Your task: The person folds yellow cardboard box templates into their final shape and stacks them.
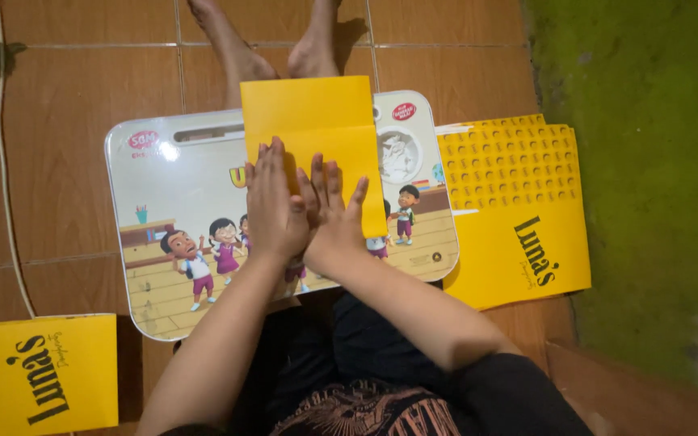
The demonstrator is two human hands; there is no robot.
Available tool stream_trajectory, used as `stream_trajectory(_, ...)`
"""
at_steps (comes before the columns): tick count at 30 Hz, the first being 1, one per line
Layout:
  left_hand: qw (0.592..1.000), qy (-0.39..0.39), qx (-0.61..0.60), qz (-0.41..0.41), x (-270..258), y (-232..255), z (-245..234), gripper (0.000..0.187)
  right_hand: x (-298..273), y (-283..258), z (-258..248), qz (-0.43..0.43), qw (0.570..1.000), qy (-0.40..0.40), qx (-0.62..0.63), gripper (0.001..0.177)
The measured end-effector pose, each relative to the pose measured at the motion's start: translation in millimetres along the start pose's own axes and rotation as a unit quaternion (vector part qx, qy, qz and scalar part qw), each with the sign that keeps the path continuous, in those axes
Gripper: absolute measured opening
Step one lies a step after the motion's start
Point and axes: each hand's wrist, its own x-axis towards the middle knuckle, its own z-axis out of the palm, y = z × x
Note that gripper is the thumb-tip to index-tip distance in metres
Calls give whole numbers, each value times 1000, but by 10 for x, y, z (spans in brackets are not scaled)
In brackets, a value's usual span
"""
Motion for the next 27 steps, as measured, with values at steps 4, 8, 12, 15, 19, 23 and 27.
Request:
stream_trajectory(4,999,-21,28,12,-29,3,-38,120,-96,442,98,-5,1000,0,-24,87)
stream_trajectory(8,999,-24,34,-6,-21,49,-90,117,-405,1162,139,6,994,113,1,108)
stream_trajectory(12,999,-17,42,-11,-37,52,-65,113,-661,1397,18,34,993,108,-18,107)
stream_trajectory(15,998,-18,55,-14,-34,85,-70,108,-647,1386,26,45,994,96,8,107)
stream_trajectory(19,994,-39,92,-33,-44,79,-48,93,-662,1408,20,68,992,92,52,118)
stream_trajectory(23,978,-97,174,-59,76,71,11,72,-655,1277,-322,110,985,51,124,124)
stream_trajectory(27,970,-106,202,-78,76,96,67,68,-581,1078,-589,87,989,42,110,110)
